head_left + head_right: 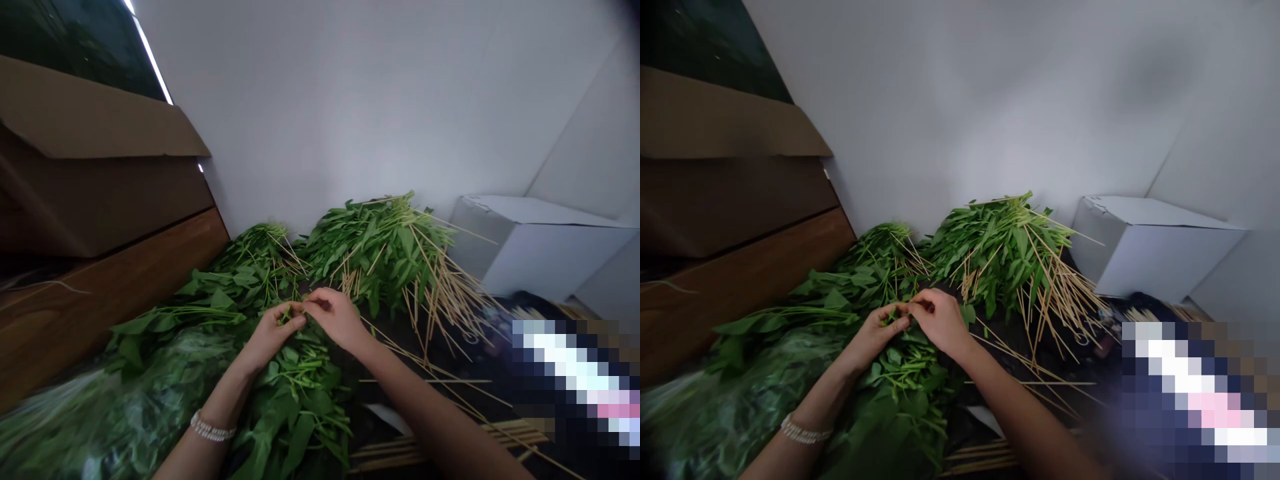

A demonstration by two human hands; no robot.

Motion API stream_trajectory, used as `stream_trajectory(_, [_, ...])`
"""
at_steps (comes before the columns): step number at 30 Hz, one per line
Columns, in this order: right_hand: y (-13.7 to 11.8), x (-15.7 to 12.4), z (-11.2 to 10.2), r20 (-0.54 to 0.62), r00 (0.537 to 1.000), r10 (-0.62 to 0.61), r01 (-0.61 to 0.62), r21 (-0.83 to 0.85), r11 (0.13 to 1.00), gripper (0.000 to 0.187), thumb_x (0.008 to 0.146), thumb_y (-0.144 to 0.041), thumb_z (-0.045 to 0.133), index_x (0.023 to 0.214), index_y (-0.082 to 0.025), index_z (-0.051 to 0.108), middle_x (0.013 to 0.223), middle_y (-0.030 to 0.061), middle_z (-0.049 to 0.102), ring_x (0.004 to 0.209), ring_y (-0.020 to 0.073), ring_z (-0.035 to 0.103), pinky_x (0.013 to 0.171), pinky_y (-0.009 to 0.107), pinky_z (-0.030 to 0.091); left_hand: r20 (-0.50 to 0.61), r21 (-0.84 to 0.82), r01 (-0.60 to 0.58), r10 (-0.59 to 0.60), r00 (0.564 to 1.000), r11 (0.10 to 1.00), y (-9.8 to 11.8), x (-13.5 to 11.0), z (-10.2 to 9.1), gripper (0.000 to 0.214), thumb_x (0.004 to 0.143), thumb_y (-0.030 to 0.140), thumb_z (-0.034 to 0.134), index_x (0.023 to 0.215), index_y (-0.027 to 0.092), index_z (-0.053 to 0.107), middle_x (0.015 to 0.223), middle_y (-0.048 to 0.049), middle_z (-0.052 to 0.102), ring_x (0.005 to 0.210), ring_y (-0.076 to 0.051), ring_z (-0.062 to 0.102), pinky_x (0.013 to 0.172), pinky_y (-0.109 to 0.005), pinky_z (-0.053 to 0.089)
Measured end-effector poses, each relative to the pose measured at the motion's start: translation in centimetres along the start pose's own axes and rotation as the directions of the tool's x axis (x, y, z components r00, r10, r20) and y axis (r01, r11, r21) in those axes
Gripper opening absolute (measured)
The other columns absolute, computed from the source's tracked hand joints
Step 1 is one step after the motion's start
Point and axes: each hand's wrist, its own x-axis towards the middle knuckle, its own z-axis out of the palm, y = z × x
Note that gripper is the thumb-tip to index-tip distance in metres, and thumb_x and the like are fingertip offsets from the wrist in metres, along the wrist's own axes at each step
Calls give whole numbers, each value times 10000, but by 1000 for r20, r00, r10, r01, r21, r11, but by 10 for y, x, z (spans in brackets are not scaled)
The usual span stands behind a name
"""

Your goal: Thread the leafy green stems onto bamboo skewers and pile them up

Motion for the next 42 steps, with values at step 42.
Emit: stream_trajectory(42, [70,-6,2,164,983,86,46,-665,746,265,812,-141,537,986,-206,726,1186,96,642,1114,285,530,926,417,418,-468,128,-209,245,849,969,11,0,-18,227,901,428,501,914,223,596,757,-4,656,770,-173,594,800,-268,427])
